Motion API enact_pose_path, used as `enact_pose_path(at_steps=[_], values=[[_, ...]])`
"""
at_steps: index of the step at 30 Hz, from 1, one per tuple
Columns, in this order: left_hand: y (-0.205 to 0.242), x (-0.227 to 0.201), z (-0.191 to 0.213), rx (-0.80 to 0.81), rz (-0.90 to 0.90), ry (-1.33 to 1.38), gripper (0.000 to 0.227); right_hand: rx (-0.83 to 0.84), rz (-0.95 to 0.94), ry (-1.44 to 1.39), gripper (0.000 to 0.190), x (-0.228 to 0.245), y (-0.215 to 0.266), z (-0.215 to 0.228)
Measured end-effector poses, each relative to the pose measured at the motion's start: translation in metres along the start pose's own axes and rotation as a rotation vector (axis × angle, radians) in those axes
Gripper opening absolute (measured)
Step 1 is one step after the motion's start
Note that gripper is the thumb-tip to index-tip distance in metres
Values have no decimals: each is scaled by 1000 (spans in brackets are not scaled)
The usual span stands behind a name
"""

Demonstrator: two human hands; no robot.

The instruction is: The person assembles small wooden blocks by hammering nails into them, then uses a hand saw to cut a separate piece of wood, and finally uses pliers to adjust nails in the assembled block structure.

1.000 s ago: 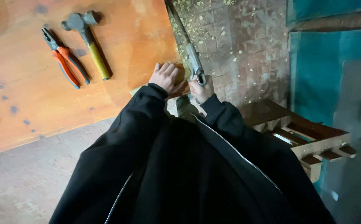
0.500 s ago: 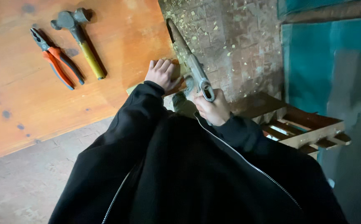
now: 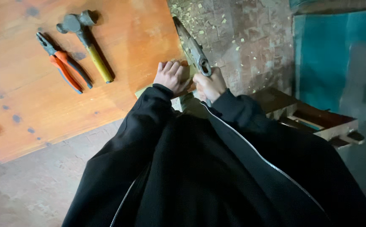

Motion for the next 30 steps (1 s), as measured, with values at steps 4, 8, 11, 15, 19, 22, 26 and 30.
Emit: enact_pose_path(at_steps=[4,8,11,15,19,22,26,30], values=[[-4,-4,9,-6,2,-3,38,-70,-69,-113,43,-28,-42,-9],[-3,4,-2,27,7,-72,55,-103,-183,-66,39,-45,-58,-4],[-8,-8,18,-58,-15,-53,41,-119,-54,-22,40,-51,-49,-2],[-10,-8,19,-98,-27,-18,38,-64,-29,-12,42,-34,-20,5],[-3,-7,8,-54,-36,3,46,-99,-60,-140,39,-22,22,2],[-7,-7,18,-102,-39,12,38,-130,-55,-126,32,-31,44,15],[0,-4,11,-107,-47,-10,38,-95,-60,-156,35,-10,71,12],[-2,-5,5,-47,-46,5,41,-110,-82,-124,34,5,88,19]])
Point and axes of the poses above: each hand's wrist, its own y-axis away from the middle knuckle, its own z-axis out of the back of the hand, x = y × z, the point moved 4 cm from there along -y, towards the middle knuckle, and after that the axes turned 2 degrees about y, right-handed, at the moved point
